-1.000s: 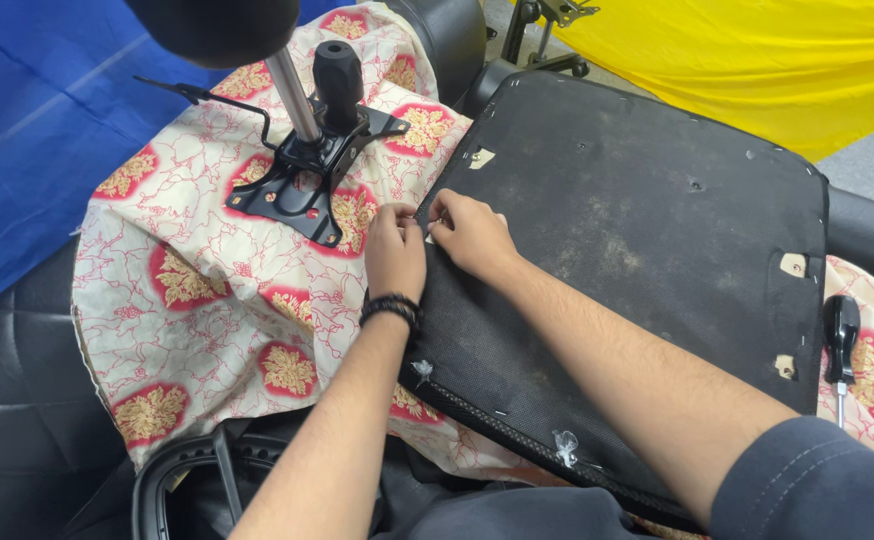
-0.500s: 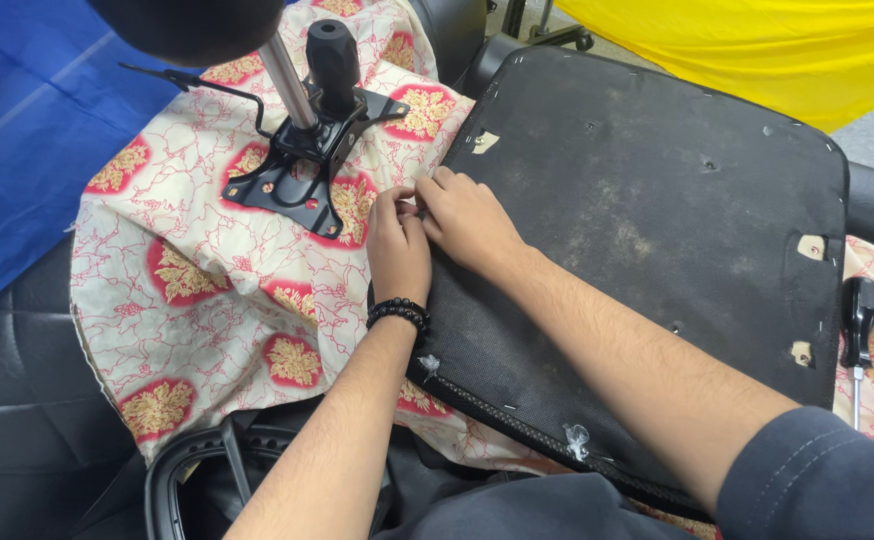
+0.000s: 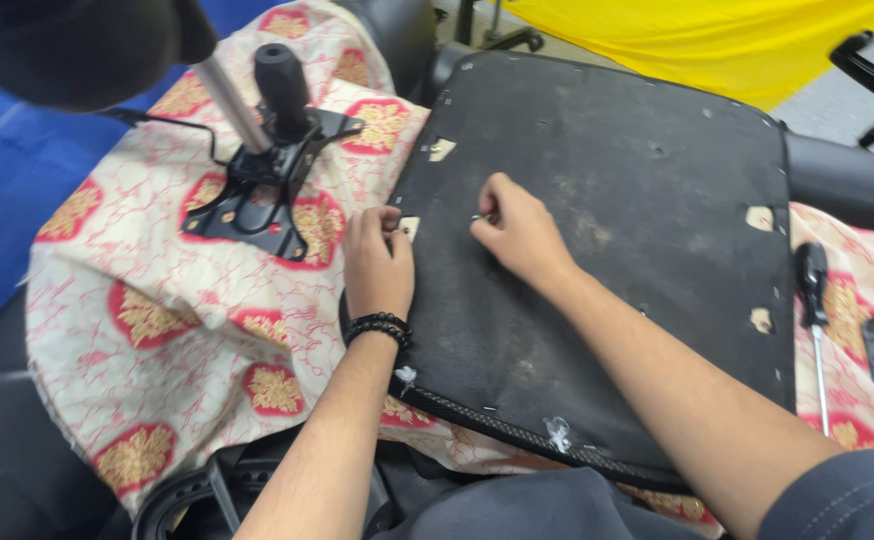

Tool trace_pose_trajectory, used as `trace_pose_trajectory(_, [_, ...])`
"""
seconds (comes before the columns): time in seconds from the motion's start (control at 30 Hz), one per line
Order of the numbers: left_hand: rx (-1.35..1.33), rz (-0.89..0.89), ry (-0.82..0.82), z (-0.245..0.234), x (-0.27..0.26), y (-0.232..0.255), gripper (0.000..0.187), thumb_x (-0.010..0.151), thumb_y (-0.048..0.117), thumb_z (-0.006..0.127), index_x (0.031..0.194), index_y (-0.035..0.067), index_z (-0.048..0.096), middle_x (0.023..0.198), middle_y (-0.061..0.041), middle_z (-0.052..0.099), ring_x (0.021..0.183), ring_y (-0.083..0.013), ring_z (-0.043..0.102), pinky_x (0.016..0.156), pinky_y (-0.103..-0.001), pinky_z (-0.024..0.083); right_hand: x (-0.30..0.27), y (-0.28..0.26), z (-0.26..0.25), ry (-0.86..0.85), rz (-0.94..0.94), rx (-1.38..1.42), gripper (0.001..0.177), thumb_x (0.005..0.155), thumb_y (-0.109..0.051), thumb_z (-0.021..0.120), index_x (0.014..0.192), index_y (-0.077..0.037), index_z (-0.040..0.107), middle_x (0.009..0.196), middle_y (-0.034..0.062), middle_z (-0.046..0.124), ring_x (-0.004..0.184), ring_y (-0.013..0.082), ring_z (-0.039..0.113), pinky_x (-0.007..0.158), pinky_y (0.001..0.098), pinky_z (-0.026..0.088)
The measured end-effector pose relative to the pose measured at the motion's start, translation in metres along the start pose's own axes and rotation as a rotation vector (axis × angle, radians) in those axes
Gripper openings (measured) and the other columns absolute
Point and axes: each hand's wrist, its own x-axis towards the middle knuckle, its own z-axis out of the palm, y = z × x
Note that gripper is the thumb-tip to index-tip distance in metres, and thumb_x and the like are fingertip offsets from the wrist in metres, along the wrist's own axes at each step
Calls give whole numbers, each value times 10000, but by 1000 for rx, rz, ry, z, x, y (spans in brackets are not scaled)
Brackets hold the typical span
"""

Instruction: The person uses a screwdriver to tighten screws into the underside of an office chair seat. They repeatedly insert screws and turn the screwdriver to secure the seat to its mounting bracket.

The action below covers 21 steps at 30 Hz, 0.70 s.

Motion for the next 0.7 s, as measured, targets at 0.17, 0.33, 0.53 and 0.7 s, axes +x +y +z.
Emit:
trace_pose_trajectory(0.17, [13, -23, 7, 19, 2, 23, 177, 902, 107, 638, 1076, 107, 665, 1090, -54, 630, 1139, -262, 568, 1012, -460, 422, -56, 70, -77, 281, 170, 64, 166, 897, -87, 666, 1042, -30, 607, 866, 30, 637, 768, 94, 601, 715, 287, 513])
trace_pose_trajectory(0.33, [-66, 46, -162, 62, -8, 65, 216, 908, 119, 610, 1111, 150, 676, 1189, -17, 604, 1190, -239, 560, 1067, -489, 368, -154, 147, -180, 540, 443, 63, 233, 943, -87, 591, 1141, -42, 706, 846, 14, 646, 757, 82, 621, 684, 244, 484])
trace_pose_trajectory(0.53, [-79, 140, -358, 107, -35, 104, 204, 926, 140, 589, 1093, 186, 697, 1200, 24, 605, 1178, -170, 561, 1162, -480, 265, -273, 223, -264, 681, 721, -370, 164, 941, -136, 697, 1070, -37, 722, 916, 64, 685, 798, 163, 634, 713, 329, 488])
trace_pose_trajectory(0.7, [-16, 125, -393, 121, -41, 112, 195, 930, 156, 592, 1079, 190, 713, 1182, 25, 610, 1181, -168, 558, 1192, -478, 232, -319, 286, -302, 573, 810, -613, 149, 945, -158, 737, 1064, -68, 728, 925, 101, 710, 835, 256, 679, 747, 411, 518])
